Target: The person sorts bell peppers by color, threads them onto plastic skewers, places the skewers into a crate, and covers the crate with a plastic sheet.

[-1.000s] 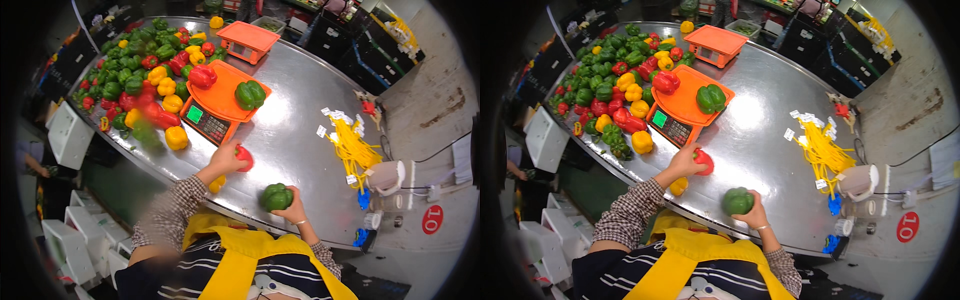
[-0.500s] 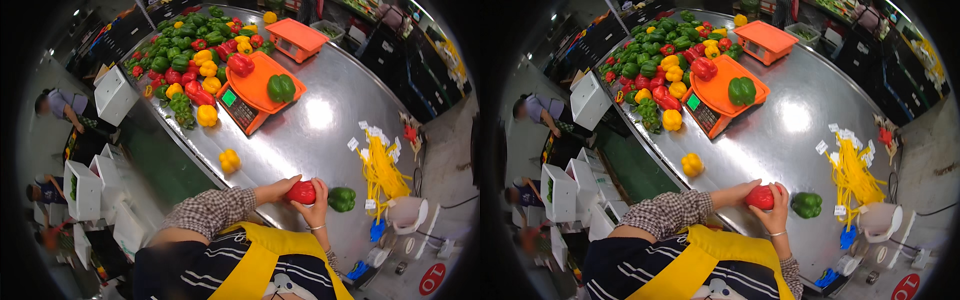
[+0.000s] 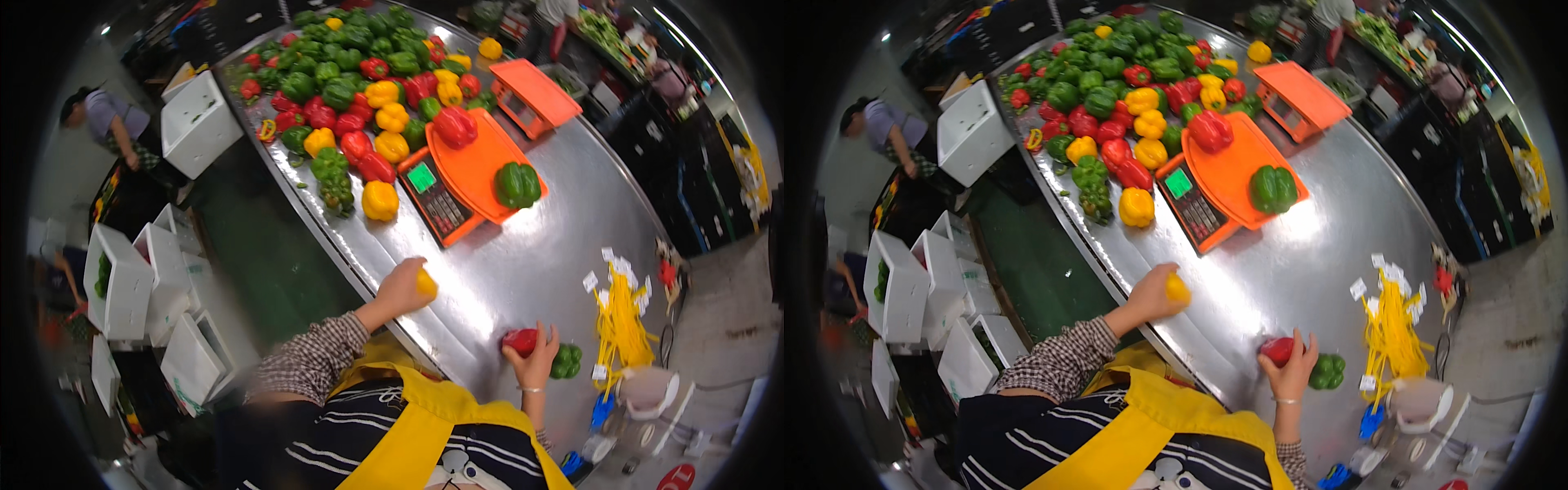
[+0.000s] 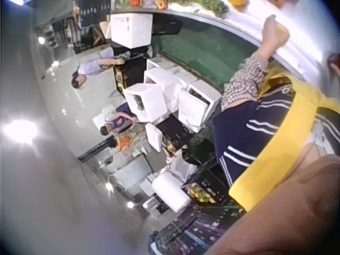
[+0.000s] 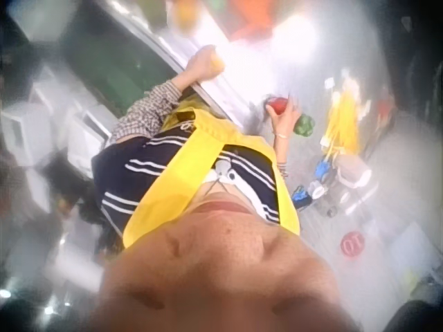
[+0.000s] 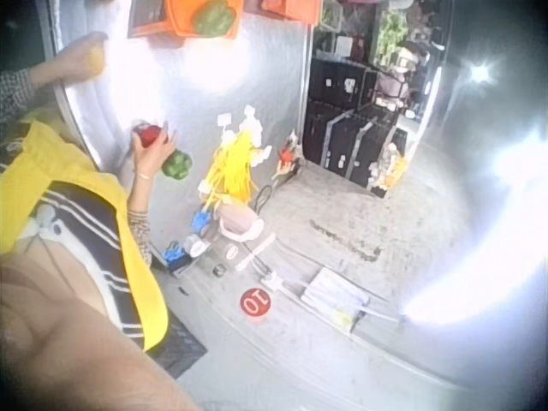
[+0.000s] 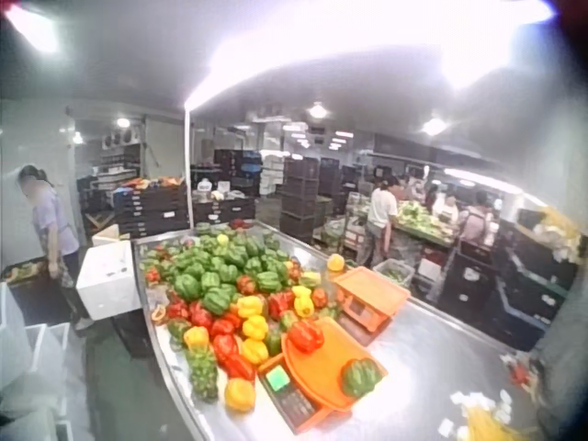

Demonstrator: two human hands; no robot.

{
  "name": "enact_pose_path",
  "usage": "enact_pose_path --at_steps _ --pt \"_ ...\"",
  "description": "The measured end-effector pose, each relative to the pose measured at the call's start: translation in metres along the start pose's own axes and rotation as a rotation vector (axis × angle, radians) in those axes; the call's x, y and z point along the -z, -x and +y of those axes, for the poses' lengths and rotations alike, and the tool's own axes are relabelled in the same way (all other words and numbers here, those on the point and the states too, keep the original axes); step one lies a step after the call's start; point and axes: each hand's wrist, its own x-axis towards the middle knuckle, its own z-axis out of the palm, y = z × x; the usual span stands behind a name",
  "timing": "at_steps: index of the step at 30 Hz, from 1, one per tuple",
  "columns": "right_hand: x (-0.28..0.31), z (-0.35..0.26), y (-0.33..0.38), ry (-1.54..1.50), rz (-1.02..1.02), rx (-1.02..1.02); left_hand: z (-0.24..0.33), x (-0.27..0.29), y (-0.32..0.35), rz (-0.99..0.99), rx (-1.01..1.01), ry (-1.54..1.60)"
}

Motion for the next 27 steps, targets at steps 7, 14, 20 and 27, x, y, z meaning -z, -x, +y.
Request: enact_pose_path --at_steps 7,14,20,27 --pt "0.017 -0.042 -0.003 -0.025 0.047 0.131 0.026 -0.009 -0.032 -0.543 0.485 1.442" --pt "0.050 0.030 0.041 0.094 0.235 -0.060 0.066 -0.050 -0.036 -0.600 0.304 1.109" --pt "0.077 0.130 0.069 0.106 0.388 -0.299 0.099 -0.095 -0.013 -0.364 -0.534 -0.165" --pt "0.077 0.173 0.061 -0.132 0.330 -0.317 0.129 -0.119 -0.001 -0.423 -0.532 -0.446"
